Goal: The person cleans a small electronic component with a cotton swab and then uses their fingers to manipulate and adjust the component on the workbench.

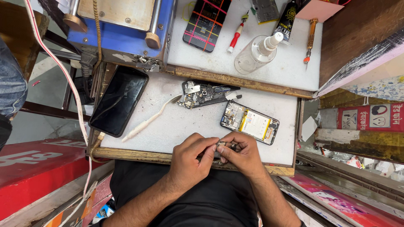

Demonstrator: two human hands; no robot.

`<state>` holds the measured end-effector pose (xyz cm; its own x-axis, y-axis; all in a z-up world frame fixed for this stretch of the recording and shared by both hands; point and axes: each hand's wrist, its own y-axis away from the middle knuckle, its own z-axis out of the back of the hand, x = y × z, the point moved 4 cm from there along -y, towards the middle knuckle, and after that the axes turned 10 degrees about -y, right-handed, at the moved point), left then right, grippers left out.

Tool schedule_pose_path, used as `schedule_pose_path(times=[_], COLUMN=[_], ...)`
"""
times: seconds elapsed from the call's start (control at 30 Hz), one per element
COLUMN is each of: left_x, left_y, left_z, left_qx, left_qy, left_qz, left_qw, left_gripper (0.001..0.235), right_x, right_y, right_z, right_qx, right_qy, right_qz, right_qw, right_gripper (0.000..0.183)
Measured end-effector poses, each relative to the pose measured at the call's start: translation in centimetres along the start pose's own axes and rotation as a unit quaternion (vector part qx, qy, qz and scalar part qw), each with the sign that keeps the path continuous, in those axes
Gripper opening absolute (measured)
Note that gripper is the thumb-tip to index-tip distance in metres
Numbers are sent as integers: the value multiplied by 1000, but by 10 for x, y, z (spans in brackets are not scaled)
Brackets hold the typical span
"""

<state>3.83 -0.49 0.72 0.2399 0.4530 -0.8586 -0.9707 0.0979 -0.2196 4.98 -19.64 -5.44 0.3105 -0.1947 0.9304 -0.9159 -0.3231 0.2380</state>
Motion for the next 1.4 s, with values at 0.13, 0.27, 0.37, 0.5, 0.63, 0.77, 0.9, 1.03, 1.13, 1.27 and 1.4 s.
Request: schedule_pose_path(times=[0.13,0.27,0.37,0.5,0.63,0.77,0.9,1.03,1.13,1.27,1.4], left_x=[1,2,2,2,3,4,5,4,5,1,0], left_y=[2,3,2,0,0,-1,-3,-2,-3,-3,-1], left_z=[1,0,0,-1,-2,-3,-4,-4,-4,-1,-1], left_qx=[-6,-2,-9,2,8,14,15,13,32,20,22], left_qy=[7,4,-7,-9,-10,-11,-3,-4,20,21,25], left_qz=[0,-5,-9,-6,0,6,16,17,42,31,35], left_qw=[1000,1000,1000,1000,1000,1000,1000,1000,998,999,999], left_gripper=[20,20,19,19,18,18,19,20,19,19,19], right_x=[0,0,1,1,1,1,2,0,-1,-1,-3], right_y=[-1,-1,-1,-1,-1,-2,-2,-2,-1,-1,0], right_z=[0,0,-1,-1,-2,-2,-3,-3,-1,-1,-1], right_qx=[-1,-1,-2,-1,-1,2,5,15,8,6,-9], right_qy=[13,15,25,30,37,37,23,60,43,19,-14], right_qz=[-1,1,3,1,2,1,3,-13,-9,-3,-14], right_qw=[1000,1000,1000,1000,999,999,1000,998,999,1000,1000], right_gripper=[15,15,15,15,14,14,14,12,13,14,15])
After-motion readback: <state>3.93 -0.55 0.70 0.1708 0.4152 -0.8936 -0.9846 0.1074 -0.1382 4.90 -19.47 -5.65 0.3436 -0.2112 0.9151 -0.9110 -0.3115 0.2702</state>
